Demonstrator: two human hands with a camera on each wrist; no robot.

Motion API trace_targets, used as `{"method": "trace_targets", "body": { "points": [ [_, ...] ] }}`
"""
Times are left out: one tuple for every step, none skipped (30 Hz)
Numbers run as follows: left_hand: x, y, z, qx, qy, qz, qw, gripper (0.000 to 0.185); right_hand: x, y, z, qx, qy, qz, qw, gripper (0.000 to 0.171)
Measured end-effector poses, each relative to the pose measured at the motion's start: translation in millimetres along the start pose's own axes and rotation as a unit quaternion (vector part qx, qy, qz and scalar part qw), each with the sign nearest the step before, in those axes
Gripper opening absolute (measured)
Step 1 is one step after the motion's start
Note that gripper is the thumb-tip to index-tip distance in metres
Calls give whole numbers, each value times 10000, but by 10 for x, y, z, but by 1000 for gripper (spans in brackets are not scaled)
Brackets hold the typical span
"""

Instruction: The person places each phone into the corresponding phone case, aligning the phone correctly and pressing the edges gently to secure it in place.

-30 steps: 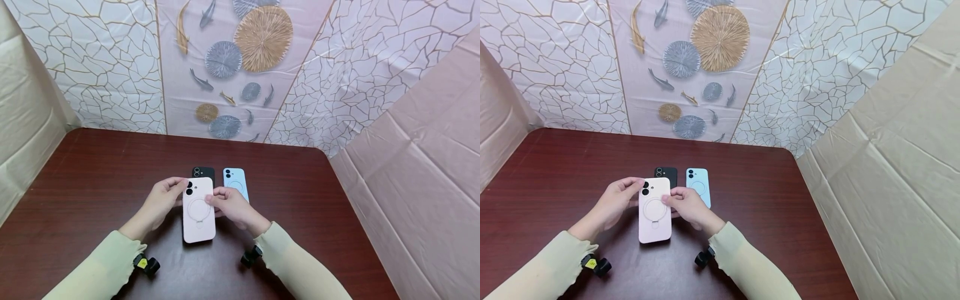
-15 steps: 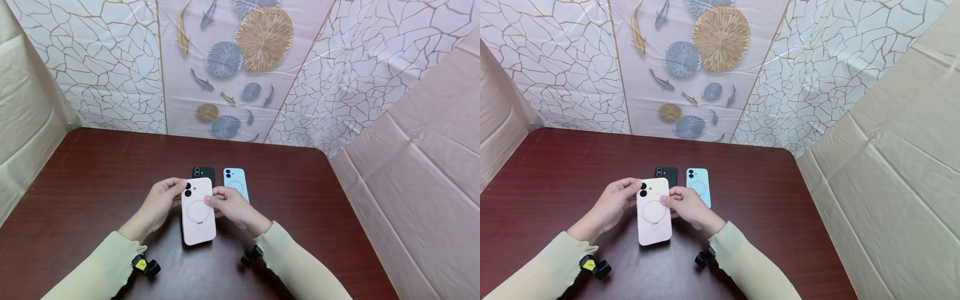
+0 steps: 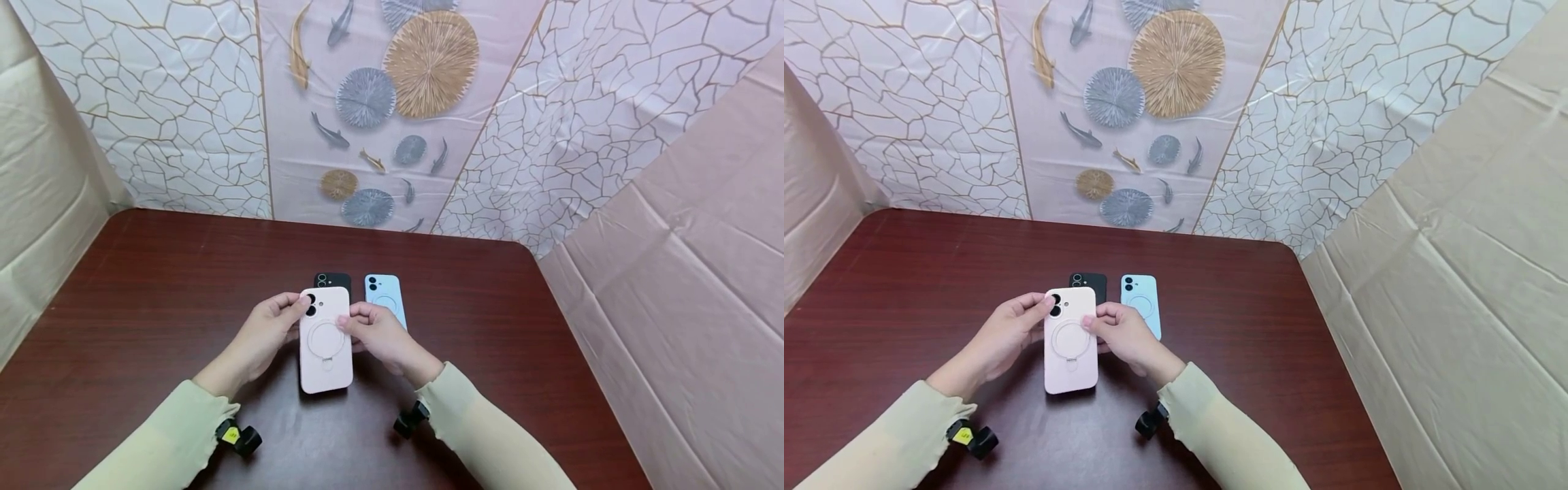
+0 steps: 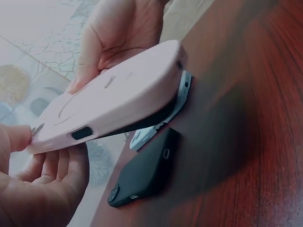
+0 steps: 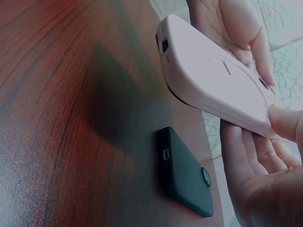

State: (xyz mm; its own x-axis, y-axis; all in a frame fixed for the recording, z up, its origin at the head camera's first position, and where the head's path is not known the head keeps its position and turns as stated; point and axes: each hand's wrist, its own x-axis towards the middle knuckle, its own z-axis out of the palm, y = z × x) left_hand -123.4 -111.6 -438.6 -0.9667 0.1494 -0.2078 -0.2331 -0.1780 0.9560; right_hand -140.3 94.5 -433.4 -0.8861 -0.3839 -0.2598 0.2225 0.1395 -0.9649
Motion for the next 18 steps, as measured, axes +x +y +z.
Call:
{"method": "trace_targets", "body": {
  "points": [
    [2, -10, -5, 68, -40, -13, 10000, 40, 4, -1, 0, 21, 27, -26, 10000, 19],
    [0, -19, -9, 143, -69, -20, 9999, 41, 7, -2, -1, 42, 49, -39, 10000, 20],
    [-4, -25, -11, 245, -83, -14, 9997, 41, 11, -4, -1, 60, 68, -50, 9999, 20],
    [-4, -33, -11, 344, -89, -1, 9994, 41, 13, -5, -1, 79, 77, -66, 9999, 21],
    [-6, -37, -10, 417, -82, 26, 9991, 40, 16, -4, -2, 89, 76, -71, 9999, 21],
    [-10, -42, -8, 491, -70, 72, 9987, 39, 18, -2, -3, 101, 63, -76, 9999, 21],
    [-11, -51, -8, 586, -36, 139, 9982, 38, 18, 0, -6, 101, 41, -68, 9999, 21],
    [-15, -55, -7, 667, 1, 202, 9976, 37, 16, 1, -7, 111, 8, -51, 9999, 20],
    [-19, -59, -6, 739, 40, 269, 9969, 35, 15, 4, -9, 132, -34, -37, 9999, 20],
    [-22, -61, -4, 772, 68, 325, 9965, 34, 13, 5, -12, 143, -75, -27, 9999, 19],
    [-26, -61, -1, 783, 99, 367, 9962, 33, 13, 6, -15, 160, -118, -12, 9998, 19],
    [-30, -62, 0, 804, 104, 416, 9958, 32, 11, 5, -18, 189, -172, 6, 9997, 19],
    [-34, -62, 2, 790, 136, 425, 9959, 31, 12, 6, -21, 207, -214, 32, 9996, 19],
    [-39, -61, 5, 757, 148, 418, 9961, 31, 12, 4, -24, 222, -245, 64, 9994, 19],
    [-42, -62, 9, 740, 165, 404, 9963, 30, 12, 2, -26, 221, -265, 73, 9994, 20],
    [-45, -62, 13, 714, 173, 386, 9966, 31, 12, -3, -28, 212, -268, 93, 9994, 20],
    [-48, -63, 19, 704, 191, 369, 9967, 31, 14, -8, -28, 212, -260, 113, 9994, 21],
    [-51, -64, 24, 714, 202, 362, 9966, 32, 16, -14, -30, 214, -240, 129, 9994, 23]
  ]
}}
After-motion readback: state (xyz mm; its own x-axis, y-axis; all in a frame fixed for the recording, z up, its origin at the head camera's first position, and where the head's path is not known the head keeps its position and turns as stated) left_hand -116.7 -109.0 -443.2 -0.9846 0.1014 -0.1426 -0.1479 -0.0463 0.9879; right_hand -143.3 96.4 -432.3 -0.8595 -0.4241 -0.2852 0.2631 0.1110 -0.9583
